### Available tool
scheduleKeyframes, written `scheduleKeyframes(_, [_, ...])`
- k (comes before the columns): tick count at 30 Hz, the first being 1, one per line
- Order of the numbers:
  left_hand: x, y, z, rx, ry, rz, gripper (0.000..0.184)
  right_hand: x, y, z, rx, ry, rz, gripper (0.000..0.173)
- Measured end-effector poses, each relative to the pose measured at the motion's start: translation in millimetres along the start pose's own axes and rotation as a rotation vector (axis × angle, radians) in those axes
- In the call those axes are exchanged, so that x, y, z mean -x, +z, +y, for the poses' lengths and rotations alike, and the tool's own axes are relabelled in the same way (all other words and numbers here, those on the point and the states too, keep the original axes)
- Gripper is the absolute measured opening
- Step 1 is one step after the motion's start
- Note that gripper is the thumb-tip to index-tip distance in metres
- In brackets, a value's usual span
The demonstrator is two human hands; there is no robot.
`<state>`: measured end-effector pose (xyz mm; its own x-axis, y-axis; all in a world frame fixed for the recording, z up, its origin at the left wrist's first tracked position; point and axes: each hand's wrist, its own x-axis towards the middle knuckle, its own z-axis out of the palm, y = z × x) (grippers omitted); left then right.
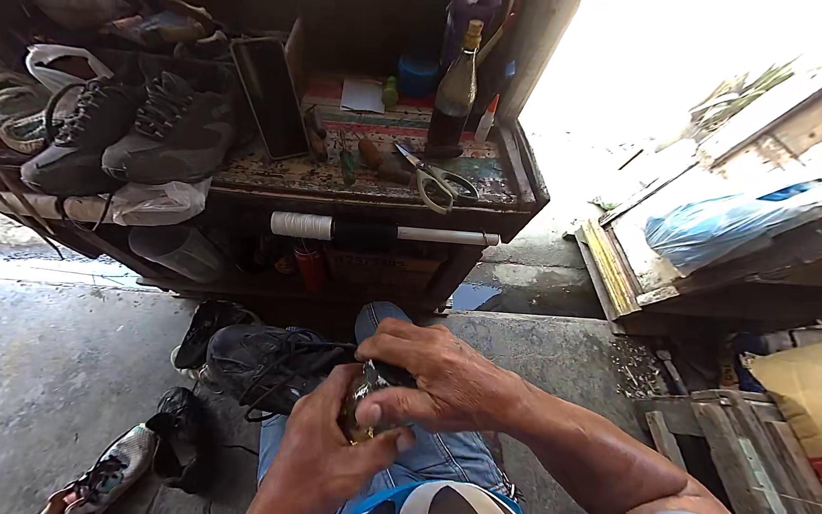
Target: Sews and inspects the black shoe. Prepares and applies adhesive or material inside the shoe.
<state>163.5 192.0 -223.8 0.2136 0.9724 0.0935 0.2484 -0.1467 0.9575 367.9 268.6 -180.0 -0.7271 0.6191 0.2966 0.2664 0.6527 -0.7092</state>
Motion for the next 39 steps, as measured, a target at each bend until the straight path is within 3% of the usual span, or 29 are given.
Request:
scheduleKeyframes(1, [2, 1, 1, -0.020, -0.006, 0.013, 0.069, 1, 3, 2, -0.009, 0.006, 0.019, 0.054])
scheduleKeyframes(3, [3, -3, 1, 0.200, 0.000, -0.082, 0.060, 1, 4, 2, -0.091, -0.080, 0.059, 0.045])
scheduleKeyframes(8, [0, -9, -5, 0.915, -0.008, -0.539, 0.037, 1, 5, -6, -0.272, -0.316, 0.108, 0.048])
scheduleKeyframes(12, [4, -3, -11, 1.248, -0.025, -0.759, 0.038, 2, 3, -16, -0.265, -0.414, 0.085, 0.051])
scheduleKeyframes(16, [15, 14, -17, 1.512, 0.015, -0.840, 0.044, 3, -1, -27, -0.247, -0.475, 0.033, 0.047])
scheduleKeyframes(18, [16, 17, -18, 1.517, 0.058, -0.826, 0.042, 3, -9, -31, -0.224, -0.463, -0.056, 0.044])
scheduleKeyframes(19, [14, 13, -17, 1.397, 0.098, -0.770, 0.041, 3, -13, -31, -0.224, -0.433, -0.111, 0.044])
scheduleKeyframes(21, [8, -1, -10, 0.933, 0.142, -0.518, 0.042, 2, -18, -27, -0.239, -0.332, -0.150, 0.051])
scheduleKeyframes(24, [7, -3, 7, 0.128, 0.079, -0.047, 0.066, 3, -13, -16, -0.126, -0.094, -0.048, 0.063])
scheduleKeyframes(26, [9, 2, 15, -0.122, 0.019, 0.063, 0.075, 4, -5, -10, -0.048, 0.014, -0.016, 0.059])
scheduleKeyframes(29, [11, 2, 11, 0.020, 0.038, 0.003, 0.068, 6, 0, -6, -0.111, -0.056, 0.017, 0.042])
scheduleKeyframes(32, [9, -5, -7, 0.666, 0.009, -0.282, 0.046, 6, -7, -7, -0.245, -0.215, 0.088, 0.042])
scheduleKeyframes(34, [11, -6, -27, 1.086, -0.062, -0.435, 0.054, 6, -23, -10, -0.392, -0.242, 0.170, 0.043])
scheduleKeyframes(36, [12, -10, -39, 1.141, -0.077, -0.376, 0.061, 7, -38, -3, -0.521, -0.163, 0.210, 0.044])
scheduleKeyframes(39, [4, -14, -30, 0.846, 0.001, -0.117, 0.063, 7, -27, 17, -0.762, 0.069, 0.190, 0.041])
